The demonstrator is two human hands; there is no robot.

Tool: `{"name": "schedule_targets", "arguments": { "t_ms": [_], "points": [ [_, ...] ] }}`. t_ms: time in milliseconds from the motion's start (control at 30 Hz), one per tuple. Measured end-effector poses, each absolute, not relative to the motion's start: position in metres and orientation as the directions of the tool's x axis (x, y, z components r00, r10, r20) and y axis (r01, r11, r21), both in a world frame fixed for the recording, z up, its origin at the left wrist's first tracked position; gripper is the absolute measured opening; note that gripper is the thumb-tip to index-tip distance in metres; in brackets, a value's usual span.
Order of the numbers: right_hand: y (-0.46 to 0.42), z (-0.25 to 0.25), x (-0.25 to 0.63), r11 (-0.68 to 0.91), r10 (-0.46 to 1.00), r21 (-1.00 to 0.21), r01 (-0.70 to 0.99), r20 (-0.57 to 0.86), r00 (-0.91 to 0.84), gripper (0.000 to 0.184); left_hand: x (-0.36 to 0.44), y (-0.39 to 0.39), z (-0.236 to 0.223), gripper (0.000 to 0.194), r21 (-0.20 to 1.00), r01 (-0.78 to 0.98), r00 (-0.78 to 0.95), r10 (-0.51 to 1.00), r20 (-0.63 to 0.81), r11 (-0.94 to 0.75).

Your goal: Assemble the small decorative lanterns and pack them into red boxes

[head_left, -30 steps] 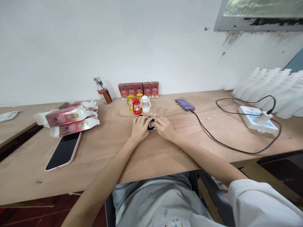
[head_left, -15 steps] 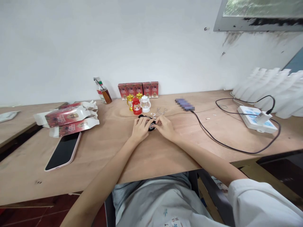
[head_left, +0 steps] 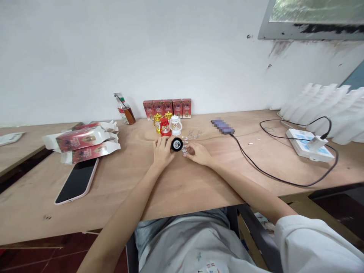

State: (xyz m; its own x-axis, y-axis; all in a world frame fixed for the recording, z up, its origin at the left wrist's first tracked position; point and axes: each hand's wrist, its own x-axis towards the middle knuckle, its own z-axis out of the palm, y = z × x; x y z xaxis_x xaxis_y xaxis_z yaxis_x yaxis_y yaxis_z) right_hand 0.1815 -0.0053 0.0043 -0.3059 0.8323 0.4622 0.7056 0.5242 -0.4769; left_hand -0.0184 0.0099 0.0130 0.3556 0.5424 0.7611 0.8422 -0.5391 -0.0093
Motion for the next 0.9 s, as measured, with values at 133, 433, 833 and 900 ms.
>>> {"name": "schedule_targets", "arguments": {
  "t_ms": [133,433,833,900],
  "points": [
    [-0.006,0.004,0.181,0.554,0.811,-0.381,0.74,0.446,-0.377,0.019,-0.018,0.014,0.009,0.064,0.044,0.83,0.298,0.51,0.807,-0.556],
    [-0.007,0.004,0.179,0.646,0.739,-0.53,0.548,0.613,-0.278,0.011,-0.017,0.015,0.008,0.049,0.085,0.779,0.288,0.475,0.831,-0.621],
    [-0.008,0.008,0.168,0.521,0.849,-0.852,0.048,0.523,0.077,0.032,-0.014,0.009,0.013,0.023,-0.016,0.799,0.37,0.472,0.8,-0.601],
    [-0.006,0.008,0.168,0.518,0.849,-0.855,0.024,0.517,0.106,0.033,-0.013,0.007,0.015,0.022,-0.018,0.792,0.391,0.485,0.782,-0.61]
  ]
}}
